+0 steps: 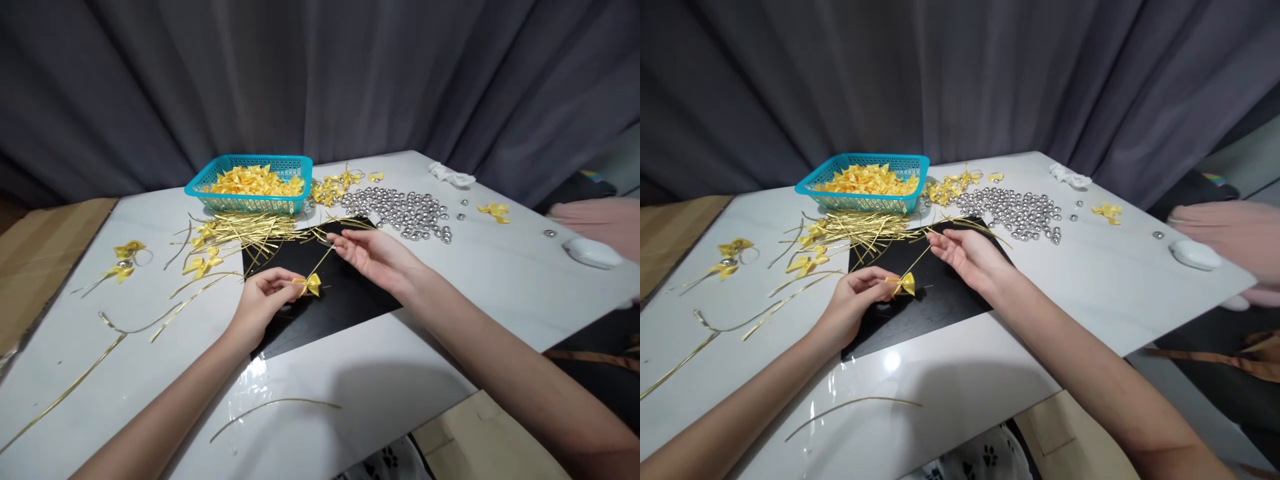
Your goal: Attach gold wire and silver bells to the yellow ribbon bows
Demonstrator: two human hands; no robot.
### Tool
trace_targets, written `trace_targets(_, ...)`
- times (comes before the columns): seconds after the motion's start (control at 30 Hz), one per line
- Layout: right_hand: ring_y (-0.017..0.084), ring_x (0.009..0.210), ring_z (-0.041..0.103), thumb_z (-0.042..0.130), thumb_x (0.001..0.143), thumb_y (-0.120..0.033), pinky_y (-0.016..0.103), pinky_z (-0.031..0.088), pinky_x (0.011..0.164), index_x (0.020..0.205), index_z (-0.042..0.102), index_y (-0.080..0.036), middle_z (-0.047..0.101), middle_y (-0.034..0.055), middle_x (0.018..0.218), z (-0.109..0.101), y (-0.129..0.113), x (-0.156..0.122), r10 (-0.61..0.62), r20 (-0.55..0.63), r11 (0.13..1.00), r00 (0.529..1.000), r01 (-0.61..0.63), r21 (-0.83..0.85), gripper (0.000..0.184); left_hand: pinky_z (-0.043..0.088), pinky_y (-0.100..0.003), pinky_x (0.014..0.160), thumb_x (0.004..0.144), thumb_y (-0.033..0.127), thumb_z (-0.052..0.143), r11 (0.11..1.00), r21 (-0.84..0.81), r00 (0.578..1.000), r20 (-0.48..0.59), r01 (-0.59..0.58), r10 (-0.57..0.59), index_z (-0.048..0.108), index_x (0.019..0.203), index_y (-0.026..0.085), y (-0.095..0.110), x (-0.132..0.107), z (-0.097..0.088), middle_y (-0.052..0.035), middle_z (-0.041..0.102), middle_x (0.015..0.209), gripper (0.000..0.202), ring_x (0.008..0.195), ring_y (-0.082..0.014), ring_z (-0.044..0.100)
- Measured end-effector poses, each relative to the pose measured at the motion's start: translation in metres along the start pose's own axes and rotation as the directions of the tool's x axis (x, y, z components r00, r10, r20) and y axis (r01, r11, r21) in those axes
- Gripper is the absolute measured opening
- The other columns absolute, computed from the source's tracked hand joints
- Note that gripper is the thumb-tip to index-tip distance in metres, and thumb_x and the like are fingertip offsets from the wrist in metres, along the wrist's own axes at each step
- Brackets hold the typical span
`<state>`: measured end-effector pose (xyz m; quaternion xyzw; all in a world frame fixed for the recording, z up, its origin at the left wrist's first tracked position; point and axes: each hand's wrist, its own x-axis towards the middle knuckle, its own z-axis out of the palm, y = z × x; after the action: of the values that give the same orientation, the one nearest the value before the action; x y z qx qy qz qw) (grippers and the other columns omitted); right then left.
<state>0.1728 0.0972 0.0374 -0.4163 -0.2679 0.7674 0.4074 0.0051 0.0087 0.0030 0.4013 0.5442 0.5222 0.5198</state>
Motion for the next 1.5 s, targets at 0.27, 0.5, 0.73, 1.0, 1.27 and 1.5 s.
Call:
trace_targets(0.27,0.005,0.051,0.056,0.039,0.089,-0.005,0.012,0.051,0.05,0.067,0.052,-0.013,0.059,0.0032,0.061,0.002,-0.002,-0.006,-0.076,-0.085,0.997,0.993,0.075,-0.02,0.027,0.045,-0.018,0.058,0.062,0.027,0.075,0.998,-0.068,1.0,0.018,0.015,-0.014,0.073,0.082,0.019,0.002,-0.002,0.001,-0.001,0.07,0.064,0.022,0.059,-0.0103,0.059)
trace_targets(0.5,0.005,0.047,0.053,0.042,0.089,-0.006,0.011,0.05,0.046,0.068,0.051,-0.013,0.058,0.0016,0.058,0.006,-0.013,-0.016,-0.182,-0.103,0.981,0.978,0.174,-0.081,0.024,0.041,-0.02,0.052,0.057,0.026,0.076,1.0,-0.004,1.0,-0.028,-0.003,0.003,0.07,0.073,0.016,0.004,-0.002,0.004,0.0012,0.061,0.052,0.019,0.051,-0.0104,0.052)
trace_targets(0.73,0.004,0.048,0.055,0.042,0.089,-0.007,0.011,0.049,0.047,0.075,0.049,-0.013,0.062,0.0019,0.063,0.006,-0.011,-0.022,-0.319,-0.058,0.938,0.946,0.306,-0.164,0.017,0.041,-0.02,0.054,0.063,0.027,0.072,0.999,0.047,1.0,0.013,-0.021,0.02,0.069,0.079,0.015,-0.001,0.0,0.001,-0.0004,0.064,0.06,0.02,0.055,-0.0107,0.053)
trace_targets(1.0,0.006,0.055,0.058,0.054,0.084,-0.02,0.014,0.05,0.054,0.079,0.051,-0.014,0.064,0.0013,0.07,0.004,-0.003,-0.026,-0.324,0.125,0.91,0.938,0.345,-0.229,0.009,0.045,-0.018,0.06,0.071,0.03,0.069,1.0,0.003,0.997,0.064,-0.031,0.031,0.069,0.087,0.018,-0.002,-0.001,0.0,-0.0007,0.067,0.072,0.019,0.067,-0.0105,0.057)
trace_targets(1.27,0.005,0.057,0.058,0.054,0.084,-0.023,0.015,0.05,0.056,0.08,0.051,-0.014,0.063,0.0014,0.072,0.008,0.003,-0.032,-0.28,0.17,0.917,0.945,0.316,-0.243,0.011,0.045,-0.017,0.058,0.068,0.032,0.073,1.0,-0.014,0.999,0.036,-0.023,0.024,0.068,0.079,0.017,0.001,-0.001,0.002,0.0002,0.065,0.068,0.019,0.065,-0.0098,0.056)
trace_targets(1.5,0.006,0.055,0.055,0.06,0.078,-0.025,0.018,0.05,0.054,0.081,0.051,-0.014,0.061,0.0011,0.074,0.009,0.005,-0.035,-0.232,0.208,0.926,0.95,0.282,-0.252,0.014,0.045,-0.017,0.057,0.067,0.03,0.073,0.999,-0.016,0.999,0.015,-0.031,0.031,0.068,0.076,0.017,0.0,-0.001,0.003,0.0007,0.065,0.067,0.016,0.063,-0.0093,0.056)
